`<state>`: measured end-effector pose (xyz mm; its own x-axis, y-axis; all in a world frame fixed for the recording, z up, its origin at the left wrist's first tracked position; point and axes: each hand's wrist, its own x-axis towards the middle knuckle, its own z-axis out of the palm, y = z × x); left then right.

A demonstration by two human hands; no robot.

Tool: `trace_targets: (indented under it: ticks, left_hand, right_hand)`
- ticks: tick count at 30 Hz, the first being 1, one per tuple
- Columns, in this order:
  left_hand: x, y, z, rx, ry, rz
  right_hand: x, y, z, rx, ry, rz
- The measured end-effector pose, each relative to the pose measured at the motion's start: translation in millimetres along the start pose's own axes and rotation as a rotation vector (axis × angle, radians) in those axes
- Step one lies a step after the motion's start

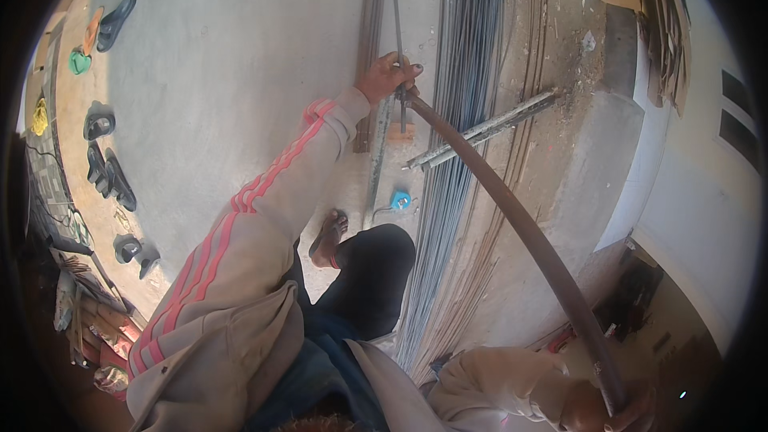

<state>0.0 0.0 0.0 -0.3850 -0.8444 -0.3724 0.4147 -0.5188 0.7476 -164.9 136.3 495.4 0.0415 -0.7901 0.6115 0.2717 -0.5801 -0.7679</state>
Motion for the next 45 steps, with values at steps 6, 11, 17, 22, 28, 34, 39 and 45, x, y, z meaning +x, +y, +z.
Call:
trace_targets:
  ticks: [6,11,17,22,28,34,39,45]
  left_hand:
    - [2.2,11.1,8.1,0.014,-0.002,-0.139]
    - [-2.3,10.4,18.4,0.015,0.011,-0.213]
    - [0.4,14.8,28.4,0.087,0.084,-0.226]
    - [0.8,8.5,39.0,0.034,0.037,-0.242]
    - [5.7,-4.9,47.9,-0.013,0.009,-0.206]
    - [-1.8,-2.1,44.5,-0.052,-0.001,-0.132]
    - [-5.6,1.8,33.7,0.099,0.067,-0.11]
    - [3.8,-6.1,41.9,0.119,0.029,-0.084]
  right_hand:
    - [-5.4,-55.0,-12.8,-0.422,0.325,0.204]
    - [27.9,-121.0,-33.2,-0.808,0.144,0.805]
    - [116.4,-134.4,-21.9,-1.082,-0.242,1.759]
    - [143.7,-102.1,-4.0,-0.92,-0.332,2.209]
    - [135.1,-87.0,3.3,-0.692,0.887,2.642]
    - [114.3,-103.1,20.2,-0.875,0.073,2.469]
    - [93.2,-115.4,29.4,-1.01,-0.11,2.314]
    - [96.1,-105.6,32.3,-1.217,-0.389,2.223]
